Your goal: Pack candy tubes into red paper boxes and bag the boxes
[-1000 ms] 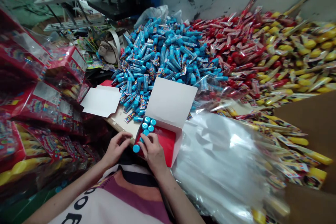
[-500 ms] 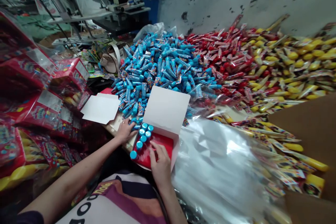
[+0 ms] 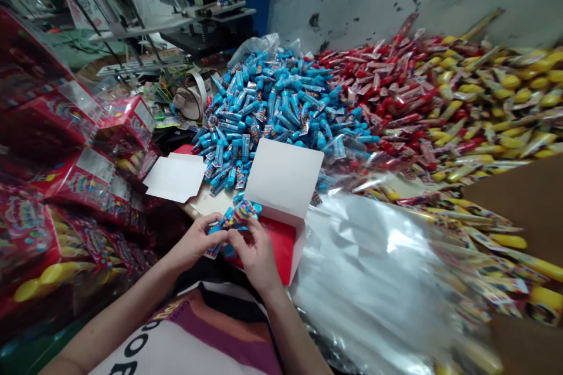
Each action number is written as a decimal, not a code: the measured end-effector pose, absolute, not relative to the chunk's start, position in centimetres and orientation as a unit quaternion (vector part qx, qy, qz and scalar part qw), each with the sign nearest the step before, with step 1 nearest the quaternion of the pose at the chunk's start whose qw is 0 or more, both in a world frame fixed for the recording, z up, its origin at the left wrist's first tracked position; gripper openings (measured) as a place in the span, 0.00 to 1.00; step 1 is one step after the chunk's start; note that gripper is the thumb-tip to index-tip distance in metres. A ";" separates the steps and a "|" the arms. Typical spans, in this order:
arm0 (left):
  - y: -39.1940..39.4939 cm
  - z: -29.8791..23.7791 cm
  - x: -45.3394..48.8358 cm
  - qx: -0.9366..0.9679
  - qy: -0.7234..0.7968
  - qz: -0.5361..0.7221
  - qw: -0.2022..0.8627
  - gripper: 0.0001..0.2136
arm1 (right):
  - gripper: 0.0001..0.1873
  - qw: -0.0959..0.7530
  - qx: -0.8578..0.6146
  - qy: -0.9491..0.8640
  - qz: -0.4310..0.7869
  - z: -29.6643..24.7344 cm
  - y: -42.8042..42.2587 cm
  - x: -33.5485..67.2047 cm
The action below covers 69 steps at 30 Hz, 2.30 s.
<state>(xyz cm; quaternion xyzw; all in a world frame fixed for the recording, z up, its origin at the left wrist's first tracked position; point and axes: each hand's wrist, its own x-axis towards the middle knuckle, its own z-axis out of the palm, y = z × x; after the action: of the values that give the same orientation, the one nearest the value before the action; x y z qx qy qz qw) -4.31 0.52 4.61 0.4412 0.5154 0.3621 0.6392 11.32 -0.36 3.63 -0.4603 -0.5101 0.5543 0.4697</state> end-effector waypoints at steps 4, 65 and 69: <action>-0.2 5.3 -2.9 0.529 0.525 0.398 0.534 0.10 | 0.18 0.533 -0.420 -0.382 0.628 4.7 -1.2 12.7; -0.9 2.3 -5.2 0.483 0.555 0.431 0.523 0.09 | 0.21 0.164 -0.571 -0.763 0.254 -3.1 0.4 13.1; -1.3 3.0 -4.3 0.482 0.531 0.429 0.549 0.12 | 0.16 0.328 -0.571 -0.664 0.354 -2.6 0.0 15.1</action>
<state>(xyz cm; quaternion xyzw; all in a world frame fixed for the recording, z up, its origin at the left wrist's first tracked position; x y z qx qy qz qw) -4.35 -1.31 3.05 0.4818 0.5308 0.4292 0.5495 15.07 -0.03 -2.58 -0.5709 -0.6643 0.3541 0.3277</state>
